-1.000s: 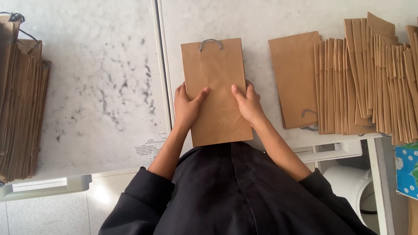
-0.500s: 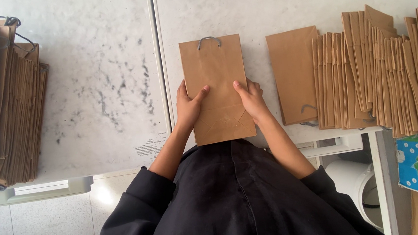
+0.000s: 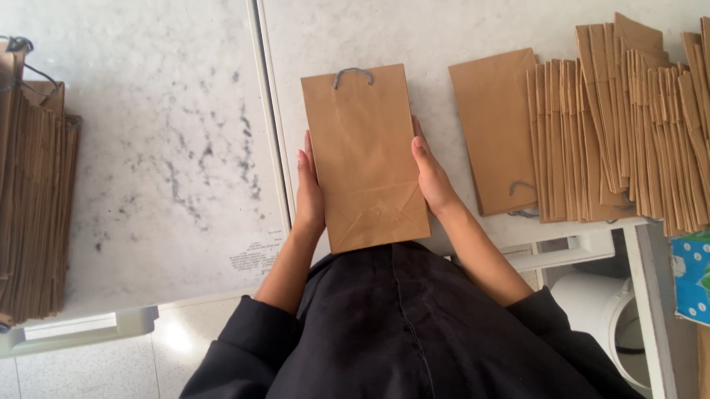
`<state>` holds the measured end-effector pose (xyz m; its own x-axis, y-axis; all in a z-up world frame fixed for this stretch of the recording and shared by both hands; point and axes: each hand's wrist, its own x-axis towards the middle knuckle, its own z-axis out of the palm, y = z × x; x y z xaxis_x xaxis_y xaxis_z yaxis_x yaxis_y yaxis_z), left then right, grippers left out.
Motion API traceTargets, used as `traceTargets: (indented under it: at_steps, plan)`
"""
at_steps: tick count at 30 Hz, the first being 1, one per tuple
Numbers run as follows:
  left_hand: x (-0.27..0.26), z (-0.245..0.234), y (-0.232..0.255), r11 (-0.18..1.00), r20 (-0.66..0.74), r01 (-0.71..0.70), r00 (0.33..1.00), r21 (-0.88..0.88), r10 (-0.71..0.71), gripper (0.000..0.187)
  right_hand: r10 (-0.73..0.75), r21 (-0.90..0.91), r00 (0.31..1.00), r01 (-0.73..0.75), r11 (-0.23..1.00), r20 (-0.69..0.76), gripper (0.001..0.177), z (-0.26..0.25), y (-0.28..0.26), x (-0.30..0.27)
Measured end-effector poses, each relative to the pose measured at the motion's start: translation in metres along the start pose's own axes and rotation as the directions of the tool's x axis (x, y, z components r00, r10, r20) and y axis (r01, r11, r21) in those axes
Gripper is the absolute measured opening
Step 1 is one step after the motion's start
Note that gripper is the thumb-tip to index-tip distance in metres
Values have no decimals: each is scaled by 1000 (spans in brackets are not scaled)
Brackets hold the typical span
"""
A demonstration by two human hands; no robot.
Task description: The person repeatedly picks up flat brown paper bags from a pile on the right and places them onto a growing stack on the left. They occasionally adjust the alignment of the stack and move completed stacks aside to make room for new ones.
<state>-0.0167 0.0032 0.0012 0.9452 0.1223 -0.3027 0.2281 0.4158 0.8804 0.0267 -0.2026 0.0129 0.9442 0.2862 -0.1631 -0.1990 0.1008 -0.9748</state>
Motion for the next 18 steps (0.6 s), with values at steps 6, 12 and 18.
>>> traceTargets:
  at_steps: [6, 12, 18]
  plan:
    - [4, -3, -9, 1000, 1, 13, 1000, -2, -13, 70, -74, -38, 997, 75, 996, 26, 66, -5, 3, 3]
    - [6, -20, -19, 990, -90, -46, 995, -134, 34, 67, -381, -823, 873, -41, 566, -305, 78, -60, 22, 18]
    - [-9, -31, 6, 984, -210, -116, 974, -134, 87, 72, -327, -903, 848, -343, 260, -416, 78, -114, 31, 10]
